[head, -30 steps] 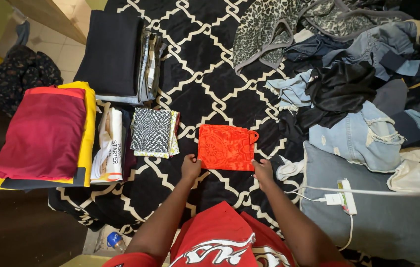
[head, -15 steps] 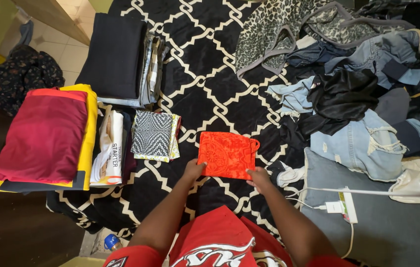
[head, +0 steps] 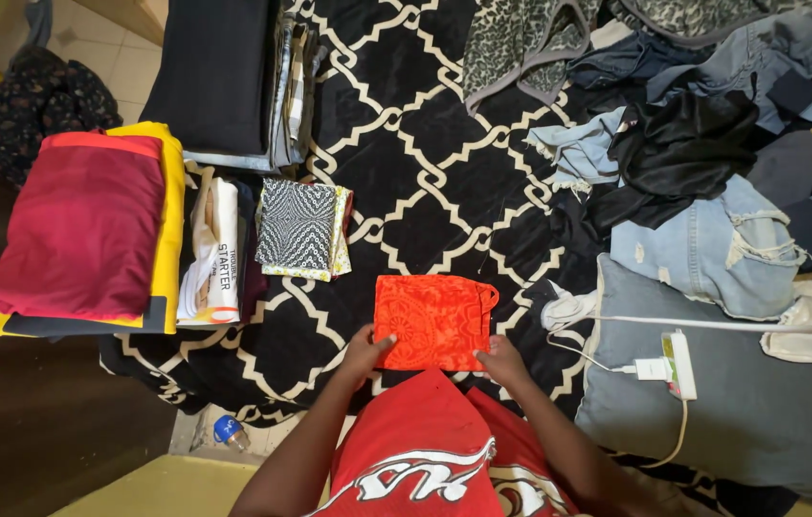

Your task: Folding various items of clothing and organizing them into stacks on a bed

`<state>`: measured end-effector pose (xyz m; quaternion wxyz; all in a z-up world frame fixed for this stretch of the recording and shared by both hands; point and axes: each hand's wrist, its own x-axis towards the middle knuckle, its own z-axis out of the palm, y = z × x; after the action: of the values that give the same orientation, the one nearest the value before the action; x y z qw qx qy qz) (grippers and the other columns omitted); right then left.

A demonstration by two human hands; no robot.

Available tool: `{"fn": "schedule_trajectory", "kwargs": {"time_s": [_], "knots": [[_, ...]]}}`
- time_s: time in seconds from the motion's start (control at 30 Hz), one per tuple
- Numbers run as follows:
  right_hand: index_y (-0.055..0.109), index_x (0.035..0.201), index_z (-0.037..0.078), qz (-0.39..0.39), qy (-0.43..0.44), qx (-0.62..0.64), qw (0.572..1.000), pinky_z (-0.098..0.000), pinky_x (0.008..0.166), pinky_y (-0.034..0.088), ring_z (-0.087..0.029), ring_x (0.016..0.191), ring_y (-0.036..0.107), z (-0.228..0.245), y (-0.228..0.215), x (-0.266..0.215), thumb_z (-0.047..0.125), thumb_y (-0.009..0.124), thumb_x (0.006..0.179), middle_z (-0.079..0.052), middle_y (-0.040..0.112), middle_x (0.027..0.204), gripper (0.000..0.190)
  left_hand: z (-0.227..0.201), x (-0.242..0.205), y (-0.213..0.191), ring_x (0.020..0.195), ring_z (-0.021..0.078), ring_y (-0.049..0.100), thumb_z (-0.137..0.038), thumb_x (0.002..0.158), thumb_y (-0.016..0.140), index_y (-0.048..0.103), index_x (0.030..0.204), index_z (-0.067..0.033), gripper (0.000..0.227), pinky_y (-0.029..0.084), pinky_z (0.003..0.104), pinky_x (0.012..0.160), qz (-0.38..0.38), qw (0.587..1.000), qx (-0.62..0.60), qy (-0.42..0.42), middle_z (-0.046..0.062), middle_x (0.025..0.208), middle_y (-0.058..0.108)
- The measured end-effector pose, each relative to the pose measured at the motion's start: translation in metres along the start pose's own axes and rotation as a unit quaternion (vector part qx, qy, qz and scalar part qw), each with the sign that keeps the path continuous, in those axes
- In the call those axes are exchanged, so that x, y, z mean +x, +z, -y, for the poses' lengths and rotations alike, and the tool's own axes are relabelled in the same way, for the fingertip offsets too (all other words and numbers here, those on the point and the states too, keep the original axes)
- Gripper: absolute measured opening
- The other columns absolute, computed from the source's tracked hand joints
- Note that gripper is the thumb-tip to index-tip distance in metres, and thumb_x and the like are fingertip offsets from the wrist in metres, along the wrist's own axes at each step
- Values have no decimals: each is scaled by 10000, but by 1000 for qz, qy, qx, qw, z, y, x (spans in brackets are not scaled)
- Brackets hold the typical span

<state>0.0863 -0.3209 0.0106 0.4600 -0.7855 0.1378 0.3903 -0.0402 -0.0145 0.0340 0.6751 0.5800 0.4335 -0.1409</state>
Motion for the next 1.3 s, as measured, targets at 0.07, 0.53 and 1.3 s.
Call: {"fn": "schedule_trajectory", "kwargs": {"time_s": [0.07,0.53,1.3], "knots": [[578,1301,90,-33,-36,-87,995,-456,812,634,-372,1058,708,7,0,10,269,785,799,-189,666,1141,572,-14,2,2,898,267,715,-269,841,840,651,1316,-134,529,609,412,640,-12,1000,9,18,156,1058,725],[716,1098,102,129,-129,-193,964,-321,665,551,-179,669,701,76,9,-51,246,642,872,-45,739,680,279,-126,-78,37,1231,391,618,-155,859,731,513,1454,-126,635,532,548,976,42,991,61,112,245,1274,648],[637,1330,140,-38,-69,-121,989,-434,1010,551,-322,1207,675,52,-36,-51,123,584,853,-161,698,1320,480,-61,-34,136,1276,317,630,-450,816,829,494,1440,-87,795,531,445,1040,-12,981,191,37,134,1319,642]]}}
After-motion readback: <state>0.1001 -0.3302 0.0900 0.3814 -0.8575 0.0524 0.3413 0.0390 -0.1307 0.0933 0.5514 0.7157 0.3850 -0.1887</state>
